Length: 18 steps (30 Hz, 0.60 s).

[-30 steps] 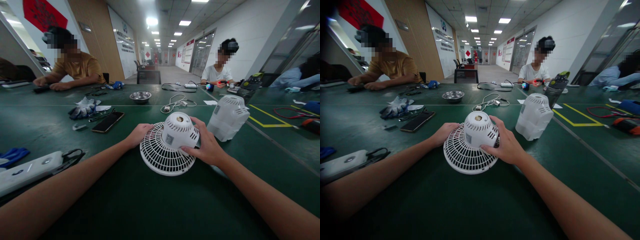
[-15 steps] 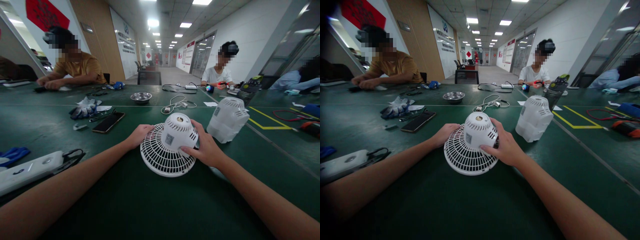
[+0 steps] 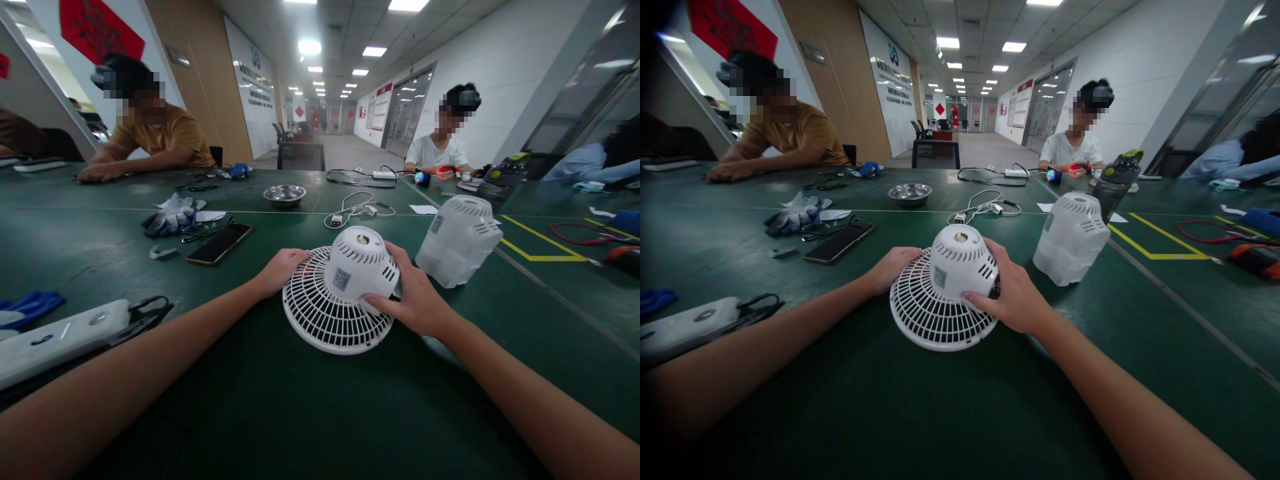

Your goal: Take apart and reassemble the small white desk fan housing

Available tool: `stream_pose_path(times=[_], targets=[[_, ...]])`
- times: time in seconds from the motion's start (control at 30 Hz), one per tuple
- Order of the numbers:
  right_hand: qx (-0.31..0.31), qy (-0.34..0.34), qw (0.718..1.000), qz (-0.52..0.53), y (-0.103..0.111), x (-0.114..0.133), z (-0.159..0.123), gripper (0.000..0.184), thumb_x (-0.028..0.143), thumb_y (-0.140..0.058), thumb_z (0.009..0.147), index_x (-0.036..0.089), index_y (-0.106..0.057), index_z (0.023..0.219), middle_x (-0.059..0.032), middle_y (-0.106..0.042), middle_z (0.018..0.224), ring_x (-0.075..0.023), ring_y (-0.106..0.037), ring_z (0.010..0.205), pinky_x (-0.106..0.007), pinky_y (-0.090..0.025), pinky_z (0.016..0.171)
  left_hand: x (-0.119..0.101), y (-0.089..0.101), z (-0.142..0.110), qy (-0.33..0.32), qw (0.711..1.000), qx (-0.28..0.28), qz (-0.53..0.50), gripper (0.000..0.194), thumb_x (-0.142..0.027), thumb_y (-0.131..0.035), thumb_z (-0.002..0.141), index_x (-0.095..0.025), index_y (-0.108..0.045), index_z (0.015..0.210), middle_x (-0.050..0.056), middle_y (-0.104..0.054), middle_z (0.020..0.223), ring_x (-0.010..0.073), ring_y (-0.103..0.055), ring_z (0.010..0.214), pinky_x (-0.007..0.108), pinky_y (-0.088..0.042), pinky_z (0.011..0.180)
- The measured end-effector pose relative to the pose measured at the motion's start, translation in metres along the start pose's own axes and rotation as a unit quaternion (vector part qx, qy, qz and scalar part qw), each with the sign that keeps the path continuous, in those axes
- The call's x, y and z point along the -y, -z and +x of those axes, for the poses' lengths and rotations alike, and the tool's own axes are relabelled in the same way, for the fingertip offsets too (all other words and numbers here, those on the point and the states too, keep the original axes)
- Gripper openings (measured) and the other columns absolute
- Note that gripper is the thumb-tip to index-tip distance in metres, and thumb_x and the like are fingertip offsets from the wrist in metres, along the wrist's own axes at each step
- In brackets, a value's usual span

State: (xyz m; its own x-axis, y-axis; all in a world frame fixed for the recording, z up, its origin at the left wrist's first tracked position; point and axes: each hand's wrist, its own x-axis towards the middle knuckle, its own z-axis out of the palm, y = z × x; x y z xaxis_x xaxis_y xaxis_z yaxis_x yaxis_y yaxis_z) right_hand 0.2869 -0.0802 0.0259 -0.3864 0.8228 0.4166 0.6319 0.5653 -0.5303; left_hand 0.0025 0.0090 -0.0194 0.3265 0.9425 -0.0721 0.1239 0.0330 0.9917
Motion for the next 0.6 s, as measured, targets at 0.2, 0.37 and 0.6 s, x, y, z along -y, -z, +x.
stream_pose_path(times=[0.2,0.37,0.6], targets=[[0.01,0.003,1.0,0.008,0.0005,-0.0006,0.0001,0.092,0.049,-0.075,0.079,0.026,-0.025,0.152,-0.016,-0.058,0.14,-0.039,-0.062,0.119,-0.063,-0.051,0.098,0.002,0.0017,0.0011,-0.009,1.0,-0.002,0.014,0.028,-0.044,-0.06,0.09,-0.018,-0.071,0.088,0.006,-0.073,0.089,0.0186,-0.068,0.079,0.032,-0.054,0.074],[0.007,0.0,1.0,-0.007,0.0003,-0.002,-0.0003,0.093,0.051,-0.075,0.079,0.025,-0.024,0.152,-0.0168,-0.057,0.14,-0.0391,-0.061,0.12,-0.064,-0.05,0.1,0.0032,0.0023,0.0019,-0.008,1.0,0.002,0.021,0.029,-0.044,-0.059,0.09,-0.018,-0.071,0.09,0.006,-0.073,0.09,0.0192,-0.068,0.08,0.033,-0.054,0.074],[0.011,0.006,1.0,-0.014,-0.0001,-0.0027,-0.0001,0.092,0.052,-0.074,0.079,0.024,-0.024,0.152,-0.0166,-0.058,0.139,-0.038,-0.063,0.118,-0.06,-0.052,0.098,0.0028,0.0024,0.0025,-0.015,0.999,-0.003,0.033,0.028,-0.042,-0.057,0.092,-0.017,-0.069,0.088,0.005,-0.073,0.088,0.0176,-0.067,0.079,0.032,-0.054,0.077]])
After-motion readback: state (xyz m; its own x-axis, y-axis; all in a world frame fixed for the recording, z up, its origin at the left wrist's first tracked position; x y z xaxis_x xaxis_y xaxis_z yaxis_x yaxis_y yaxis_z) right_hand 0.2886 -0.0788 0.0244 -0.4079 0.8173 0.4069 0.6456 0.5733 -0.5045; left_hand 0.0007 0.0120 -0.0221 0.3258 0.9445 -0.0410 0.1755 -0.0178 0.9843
